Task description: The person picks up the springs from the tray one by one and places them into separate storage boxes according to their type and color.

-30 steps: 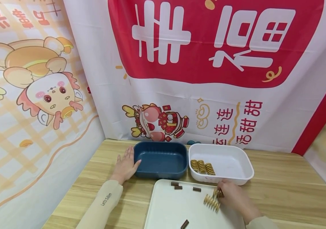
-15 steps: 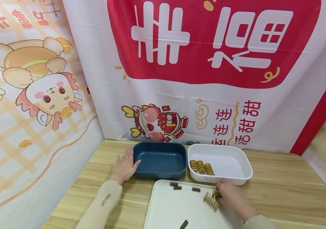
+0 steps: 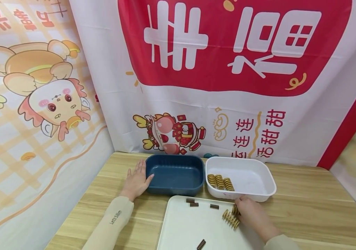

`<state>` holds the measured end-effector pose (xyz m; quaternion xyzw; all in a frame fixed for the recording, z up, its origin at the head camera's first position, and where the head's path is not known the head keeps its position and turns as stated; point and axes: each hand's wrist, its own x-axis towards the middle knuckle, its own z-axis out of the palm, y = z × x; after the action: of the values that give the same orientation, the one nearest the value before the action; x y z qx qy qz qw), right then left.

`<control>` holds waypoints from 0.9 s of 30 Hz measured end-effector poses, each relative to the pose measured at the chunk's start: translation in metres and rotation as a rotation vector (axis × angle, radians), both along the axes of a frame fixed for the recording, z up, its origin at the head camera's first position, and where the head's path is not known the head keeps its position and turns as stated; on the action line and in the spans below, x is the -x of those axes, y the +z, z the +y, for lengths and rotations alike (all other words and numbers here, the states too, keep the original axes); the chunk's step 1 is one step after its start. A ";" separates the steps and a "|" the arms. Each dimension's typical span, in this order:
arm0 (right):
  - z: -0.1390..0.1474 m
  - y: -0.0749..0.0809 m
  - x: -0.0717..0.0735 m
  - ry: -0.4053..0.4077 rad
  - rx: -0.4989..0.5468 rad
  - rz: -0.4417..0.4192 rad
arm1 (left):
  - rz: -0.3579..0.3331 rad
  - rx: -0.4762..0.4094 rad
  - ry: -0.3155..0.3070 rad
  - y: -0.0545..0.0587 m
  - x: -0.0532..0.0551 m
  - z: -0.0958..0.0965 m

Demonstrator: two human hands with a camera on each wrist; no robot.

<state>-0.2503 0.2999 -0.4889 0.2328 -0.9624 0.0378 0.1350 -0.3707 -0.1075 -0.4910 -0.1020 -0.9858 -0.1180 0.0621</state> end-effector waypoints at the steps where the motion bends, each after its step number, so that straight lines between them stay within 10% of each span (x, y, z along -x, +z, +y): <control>1: 0.000 -0.001 0.000 0.001 -0.001 0.006 | 0.002 0.001 -0.001 0.000 0.000 0.000; 27: -0.007 0.028 0.002 -0.005 0.165 -0.155 | 0.031 0.000 -0.012 -0.001 0.001 0.000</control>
<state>-0.2519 0.2925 -0.4613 0.2147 -0.9642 0.1342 0.0791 -0.3716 -0.1074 -0.4922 -0.1099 -0.9841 -0.1170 0.0765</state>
